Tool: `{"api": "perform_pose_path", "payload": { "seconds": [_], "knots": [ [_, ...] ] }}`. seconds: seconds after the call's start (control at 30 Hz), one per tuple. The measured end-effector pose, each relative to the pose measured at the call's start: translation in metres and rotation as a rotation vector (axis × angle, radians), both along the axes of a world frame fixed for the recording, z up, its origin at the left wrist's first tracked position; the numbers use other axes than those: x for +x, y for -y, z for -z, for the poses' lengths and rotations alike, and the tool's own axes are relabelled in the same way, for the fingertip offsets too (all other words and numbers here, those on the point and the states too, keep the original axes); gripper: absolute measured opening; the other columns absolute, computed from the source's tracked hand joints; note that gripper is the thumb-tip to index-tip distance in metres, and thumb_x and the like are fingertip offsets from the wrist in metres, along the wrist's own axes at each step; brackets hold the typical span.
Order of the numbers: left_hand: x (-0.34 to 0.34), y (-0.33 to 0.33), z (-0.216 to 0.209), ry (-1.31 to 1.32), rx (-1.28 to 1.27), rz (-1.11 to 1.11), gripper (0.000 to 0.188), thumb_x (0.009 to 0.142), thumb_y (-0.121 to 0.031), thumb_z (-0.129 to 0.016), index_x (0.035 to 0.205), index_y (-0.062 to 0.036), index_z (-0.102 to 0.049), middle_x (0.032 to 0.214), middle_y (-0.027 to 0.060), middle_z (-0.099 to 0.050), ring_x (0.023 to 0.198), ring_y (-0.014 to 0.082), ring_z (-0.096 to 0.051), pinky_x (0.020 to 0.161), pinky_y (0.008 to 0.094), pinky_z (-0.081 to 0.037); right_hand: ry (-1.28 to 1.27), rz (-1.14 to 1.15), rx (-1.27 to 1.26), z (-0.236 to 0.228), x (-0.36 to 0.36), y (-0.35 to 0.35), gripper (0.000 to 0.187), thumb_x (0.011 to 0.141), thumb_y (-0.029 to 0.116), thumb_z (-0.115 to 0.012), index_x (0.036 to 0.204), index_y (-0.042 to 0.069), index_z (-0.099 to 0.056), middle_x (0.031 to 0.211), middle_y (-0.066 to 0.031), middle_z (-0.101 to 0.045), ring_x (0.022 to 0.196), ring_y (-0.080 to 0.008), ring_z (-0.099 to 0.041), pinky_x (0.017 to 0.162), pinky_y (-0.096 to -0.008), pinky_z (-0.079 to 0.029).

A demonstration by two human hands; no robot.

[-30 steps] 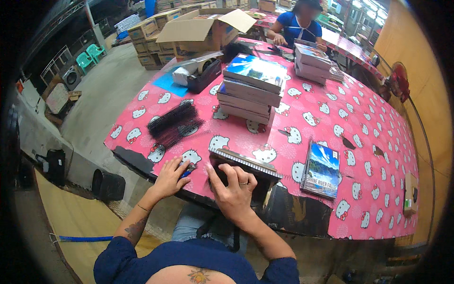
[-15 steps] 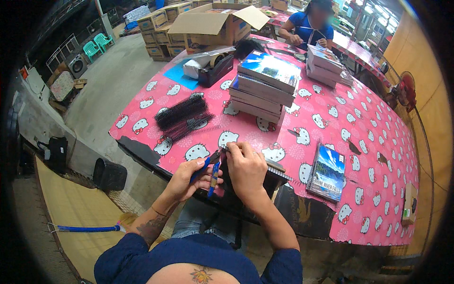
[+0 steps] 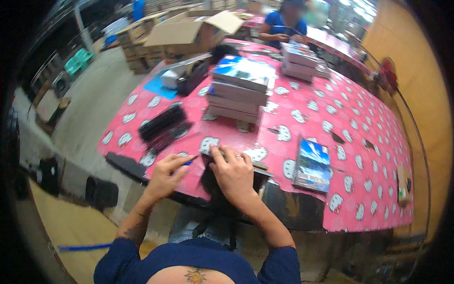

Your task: The person assembles items using spiral binding and shears, handling notebooks and tools on a table.

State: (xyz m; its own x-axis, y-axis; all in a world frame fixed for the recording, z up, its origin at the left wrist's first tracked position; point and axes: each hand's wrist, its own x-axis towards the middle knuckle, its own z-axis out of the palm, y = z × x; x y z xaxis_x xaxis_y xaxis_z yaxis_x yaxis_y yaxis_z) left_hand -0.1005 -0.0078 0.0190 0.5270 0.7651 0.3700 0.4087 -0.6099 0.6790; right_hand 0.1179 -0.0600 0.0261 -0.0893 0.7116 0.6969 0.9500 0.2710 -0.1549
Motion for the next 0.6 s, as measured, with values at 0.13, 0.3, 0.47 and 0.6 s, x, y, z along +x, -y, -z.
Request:
{"api": "perform_pose_path", "payload": {
  "seconds": [0.13,0.3,0.47,0.6],
  "knots": [
    [-0.037,-0.025,0.068,-0.006,-0.095,-0.036,0.034,0.087,-0.015,-0.069,0.119,-0.0033,-0.068,0.106,0.0146,-0.067,0.096,0.0305,-0.065,0.084,0.0387,-0.051,-0.044,0.070,-0.235,-0.010,0.049,0.032,0.035,0.081,0.015,-0.073,0.115,0.013,-0.065,0.090,-0.0099,-0.069,0.081,-0.0286,-0.069,0.068,-0.0397,-0.052],
    [-0.051,-0.019,0.101,-0.274,0.267,-0.235,0.034,0.085,-0.017,-0.070,0.116,-0.0037,-0.068,0.124,0.0215,-0.058,0.113,0.0400,-0.055,0.102,0.0494,-0.041,-0.684,0.471,0.165,-0.041,0.173,0.060,0.029,0.100,0.014,-0.059,0.126,0.002,-0.063,0.105,-0.0122,-0.072,0.086,-0.0172,-0.066,0.078,-0.0323,-0.052],
    [-0.040,-0.030,0.101,0.060,-0.009,-0.292,0.032,0.088,-0.015,-0.068,0.118,-0.0021,-0.067,0.129,0.0232,-0.054,0.118,0.0412,-0.054,0.102,0.0485,-0.042,-0.734,0.867,-0.298,0.039,0.308,0.079,0.046,0.096,0.032,-0.062,0.127,-0.002,-0.061,0.109,-0.0201,-0.070,0.096,-0.0327,-0.067,0.087,-0.0385,-0.051],
    [-0.041,-0.044,0.091,-0.094,0.165,-0.312,0.033,0.089,-0.013,-0.067,0.119,-0.0014,-0.065,0.131,0.0226,-0.053,0.118,0.0389,-0.055,0.099,0.0461,-0.045,-0.369,1.185,-0.424,0.108,0.288,0.063,0.069,0.088,0.046,-0.067,0.141,0.006,-0.050,0.136,-0.0173,-0.054,0.127,-0.0377,-0.050,0.100,-0.0558,-0.043]
  ]
}}
